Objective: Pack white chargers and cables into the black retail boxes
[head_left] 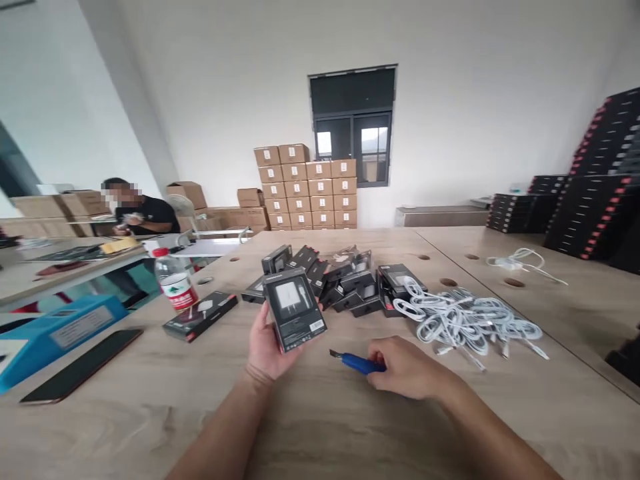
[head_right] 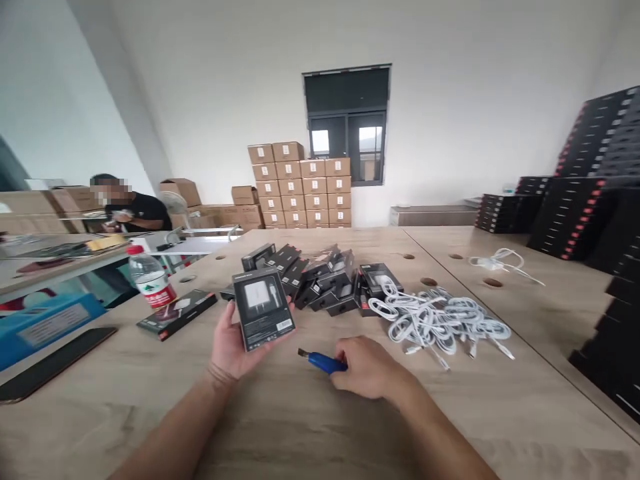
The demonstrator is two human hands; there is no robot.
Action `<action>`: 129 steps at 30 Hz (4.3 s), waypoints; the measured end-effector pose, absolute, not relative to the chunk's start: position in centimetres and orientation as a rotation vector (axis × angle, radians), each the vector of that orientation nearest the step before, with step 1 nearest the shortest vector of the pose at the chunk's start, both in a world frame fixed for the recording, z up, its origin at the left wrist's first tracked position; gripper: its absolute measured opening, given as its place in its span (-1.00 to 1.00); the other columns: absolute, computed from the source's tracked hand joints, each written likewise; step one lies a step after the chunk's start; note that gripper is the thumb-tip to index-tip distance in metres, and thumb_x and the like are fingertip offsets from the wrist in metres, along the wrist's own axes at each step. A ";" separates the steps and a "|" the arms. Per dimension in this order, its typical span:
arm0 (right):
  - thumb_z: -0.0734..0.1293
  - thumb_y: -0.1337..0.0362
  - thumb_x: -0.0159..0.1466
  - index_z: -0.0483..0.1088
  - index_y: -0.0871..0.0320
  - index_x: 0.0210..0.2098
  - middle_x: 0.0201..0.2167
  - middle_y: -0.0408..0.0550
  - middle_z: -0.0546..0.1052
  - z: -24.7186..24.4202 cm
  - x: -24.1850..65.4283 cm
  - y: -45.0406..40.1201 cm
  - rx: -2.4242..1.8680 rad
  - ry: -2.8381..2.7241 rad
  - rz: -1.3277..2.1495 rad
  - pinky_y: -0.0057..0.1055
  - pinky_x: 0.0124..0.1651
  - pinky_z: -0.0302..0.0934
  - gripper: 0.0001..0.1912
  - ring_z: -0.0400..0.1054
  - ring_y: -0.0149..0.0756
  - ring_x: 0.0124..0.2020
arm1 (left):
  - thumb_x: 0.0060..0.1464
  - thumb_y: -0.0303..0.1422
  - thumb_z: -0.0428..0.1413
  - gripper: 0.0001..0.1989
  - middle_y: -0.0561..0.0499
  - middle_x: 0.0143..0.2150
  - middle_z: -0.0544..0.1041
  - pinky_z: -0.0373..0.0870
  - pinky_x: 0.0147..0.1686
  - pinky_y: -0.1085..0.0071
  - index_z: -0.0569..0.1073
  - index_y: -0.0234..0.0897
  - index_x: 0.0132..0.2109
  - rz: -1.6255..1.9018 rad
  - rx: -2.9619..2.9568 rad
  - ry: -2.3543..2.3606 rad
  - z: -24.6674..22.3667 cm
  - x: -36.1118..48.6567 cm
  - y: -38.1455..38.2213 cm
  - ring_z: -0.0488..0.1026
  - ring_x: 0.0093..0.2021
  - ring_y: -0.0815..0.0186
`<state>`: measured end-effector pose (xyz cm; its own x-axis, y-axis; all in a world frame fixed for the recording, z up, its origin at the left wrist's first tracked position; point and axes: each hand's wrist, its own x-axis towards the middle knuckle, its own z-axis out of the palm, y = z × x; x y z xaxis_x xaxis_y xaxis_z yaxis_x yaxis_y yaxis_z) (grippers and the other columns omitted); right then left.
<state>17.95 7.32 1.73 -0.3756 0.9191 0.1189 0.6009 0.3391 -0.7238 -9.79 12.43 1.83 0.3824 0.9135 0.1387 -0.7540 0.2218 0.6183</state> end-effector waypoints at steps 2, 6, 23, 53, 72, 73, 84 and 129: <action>0.35 0.30 0.08 0.38 0.08 -0.44 -0.50 -0.24 0.41 2.3 17.5 7.1 -1.180 -2.038 0.904 -0.47 -0.42 0.07 -0.96 0.26 -0.36 -0.46 | 0.21 0.08 -0.04 -0.26 -0.35 0.17 0.50 0.22 0.28 -0.12 0.37 -0.46 0.26 1.215 0.660 0.290 1.7 -9.7 12.4 0.38 0.25 -0.11; 0.31 0.20 0.21 0.33 0.07 -0.27 -0.36 -0.18 0.43 2.3 16.2 6.7 -0.998 -1.880 0.815 -0.41 -0.27 0.21 -0.88 0.32 -0.30 -0.33 | 0.24 0.05 -0.05 -0.33 -0.31 0.07 0.59 0.25 0.26 -0.09 0.46 -0.44 0.18 1.212 0.675 0.239 1.2 -9.6 12.3 0.46 0.18 -0.10; 0.30 0.21 0.28 0.36 0.04 -0.19 -0.33 -0.15 0.52 -0.2 14.0 6.6 -1.143 -1.971 0.546 -0.39 -0.40 0.16 -0.89 0.34 -0.29 -0.43 | 0.18 -0.04 0.04 -0.37 -0.33 0.04 0.59 0.29 0.21 -0.13 0.43 -0.47 0.20 1.105 0.712 0.195 1.0 -8.6 11.3 0.49 0.12 -0.14; 0.29 0.20 0.35 0.39 0.05 -0.10 -0.21 -0.07 0.56 -1.0 13.8 7.2 -1.045 -1.827 0.261 -0.36 -0.26 0.29 -0.85 0.45 -0.20 -0.23 | 0.14 0.21 -0.01 -0.21 -0.30 -0.15 0.65 0.49 0.00 0.07 0.48 -0.47 0.10 0.957 0.500 0.490 2.4 -7.2 9.8 0.61 -0.11 -0.02; 0.31 0.29 0.36 0.38 0.07 -0.12 -0.23 -0.05 0.54 1.5 14.4 6.1 -0.880 -1.954 -0.117 -0.23 -0.12 0.22 -0.89 0.41 -0.16 -0.20 | 0.06 0.25 0.04 -0.22 -0.25 -0.11 0.66 0.38 0.14 0.13 0.53 -0.42 0.02 0.997 0.552 0.479 0.3 -5.8 10.8 0.58 0.00 0.00; 0.31 0.26 0.34 0.39 0.07 -0.14 -0.24 -0.05 0.55 1.3 14.6 6.3 -0.932 -1.913 -0.081 -0.23 -0.14 0.23 -0.90 0.41 -0.16 -0.22 | 0.09 0.22 0.05 -0.28 -0.22 -0.09 0.66 0.36 0.17 0.14 0.54 -0.38 0.02 1.076 0.567 0.454 0.2 -6.1 11.1 0.57 0.02 0.02; 0.31 0.16 0.29 0.42 0.07 -0.25 -0.36 -0.15 0.56 0.5 13.3 6.4 -1.104 -1.833 0.618 -0.42 -0.39 0.14 -0.87 0.39 -0.28 -0.36 | -0.06 -0.42 0.33 -0.41 -0.08 -0.01 0.64 0.26 0.25 0.13 0.47 -0.22 0.17 1.340 0.954 0.302 1.0 -7.3 11.0 0.50 0.13 0.02; 0.43 0.31 -0.01 0.32 0.05 -0.59 -0.61 -0.14 0.49 -0.8 16.8 8.0 -1.617 -2.041 0.091 -0.41 -0.53 -0.13 -0.82 0.38 -0.21 -0.56 | 0.19 0.04 0.08 -0.36 -0.20 -0.12 0.66 0.44 0.09 0.08 0.41 -0.37 0.20 1.354 0.426 0.533 2.2 -6.9 11.0 0.62 -0.10 0.01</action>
<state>16.78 8.01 -0.81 -0.1434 0.9220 0.3596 0.8865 0.2812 -0.3675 -6.85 11.01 2.23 0.1294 0.9850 -0.1143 -0.7983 0.1718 0.5772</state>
